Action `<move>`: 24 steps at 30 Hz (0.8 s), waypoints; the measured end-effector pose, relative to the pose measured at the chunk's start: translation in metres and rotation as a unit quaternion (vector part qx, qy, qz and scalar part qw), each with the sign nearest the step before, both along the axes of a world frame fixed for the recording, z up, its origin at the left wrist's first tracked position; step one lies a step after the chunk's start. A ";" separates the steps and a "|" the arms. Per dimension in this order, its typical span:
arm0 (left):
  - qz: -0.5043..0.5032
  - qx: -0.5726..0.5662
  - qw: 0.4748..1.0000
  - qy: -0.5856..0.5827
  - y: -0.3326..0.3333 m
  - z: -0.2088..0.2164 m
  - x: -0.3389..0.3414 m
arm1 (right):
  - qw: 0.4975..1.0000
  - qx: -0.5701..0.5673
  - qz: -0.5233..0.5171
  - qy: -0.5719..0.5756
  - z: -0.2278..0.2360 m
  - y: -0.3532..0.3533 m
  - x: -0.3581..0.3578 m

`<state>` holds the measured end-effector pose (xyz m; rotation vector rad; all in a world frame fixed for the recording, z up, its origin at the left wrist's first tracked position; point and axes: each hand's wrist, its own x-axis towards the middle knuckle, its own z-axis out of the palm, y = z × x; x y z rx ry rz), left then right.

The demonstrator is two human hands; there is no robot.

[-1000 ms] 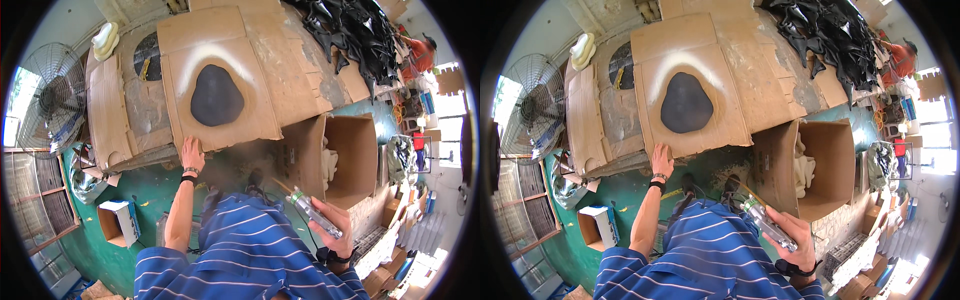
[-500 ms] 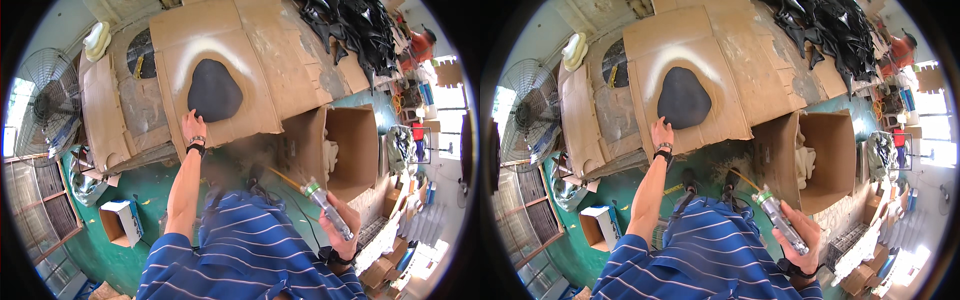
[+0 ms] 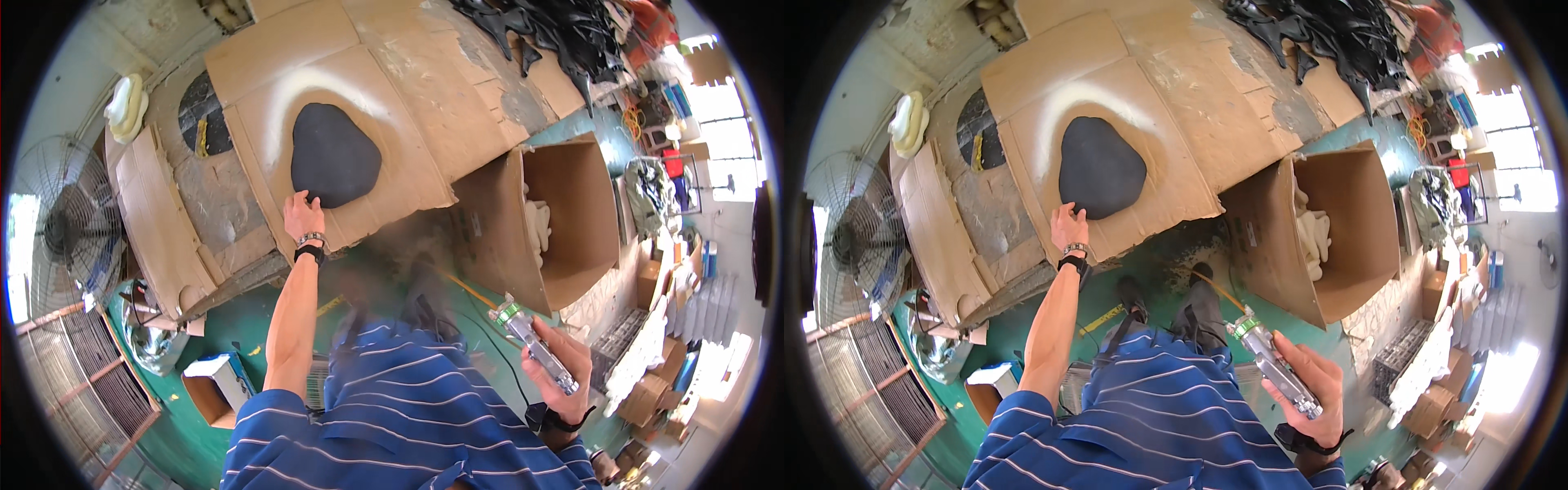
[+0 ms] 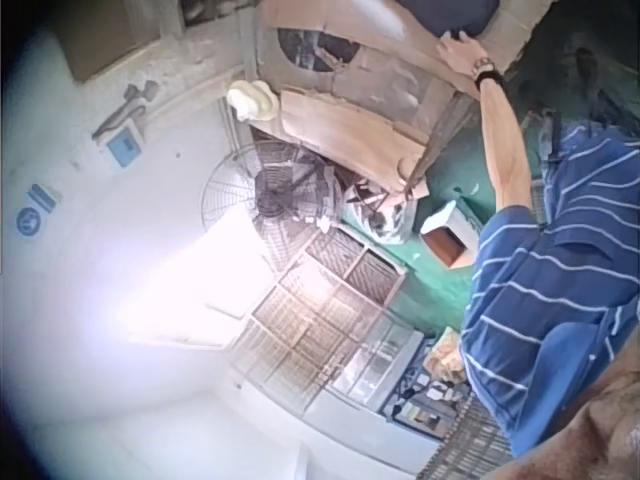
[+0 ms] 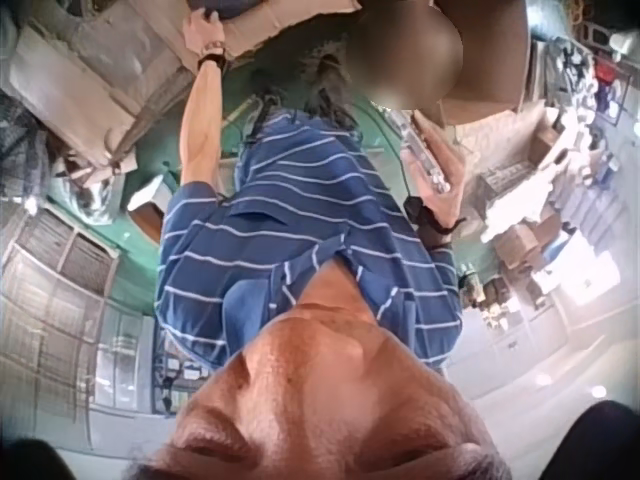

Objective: The person retrieves a black flexible part from a cardboard box and places it on a workbench. They then pick up a spray gun and a small bottle, appearing to prepare for a finishing task. Finally, they pick up the black part again and move toward a metal rack.

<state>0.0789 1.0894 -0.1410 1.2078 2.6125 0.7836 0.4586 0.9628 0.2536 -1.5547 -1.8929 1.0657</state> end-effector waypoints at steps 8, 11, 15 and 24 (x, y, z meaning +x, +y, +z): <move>-0.019 -0.015 0.999 0.023 0.009 0.011 -0.003 | 1.000 0.005 0.021 0.008 -0.010 0.017 -0.002; -0.013 -0.013 0.999 0.028 0.007 0.011 -0.004 | 0.999 0.010 0.022 0.029 -0.012 0.034 0.009; 0.004 -0.026 0.999 0.019 0.010 0.011 -0.001 | 0.996 0.005 0.088 0.013 -0.009 0.056 0.029; 0.015 -0.040 0.999 0.018 0.012 0.011 0.004 | 0.995 0.048 0.079 0.037 -0.016 0.088 0.049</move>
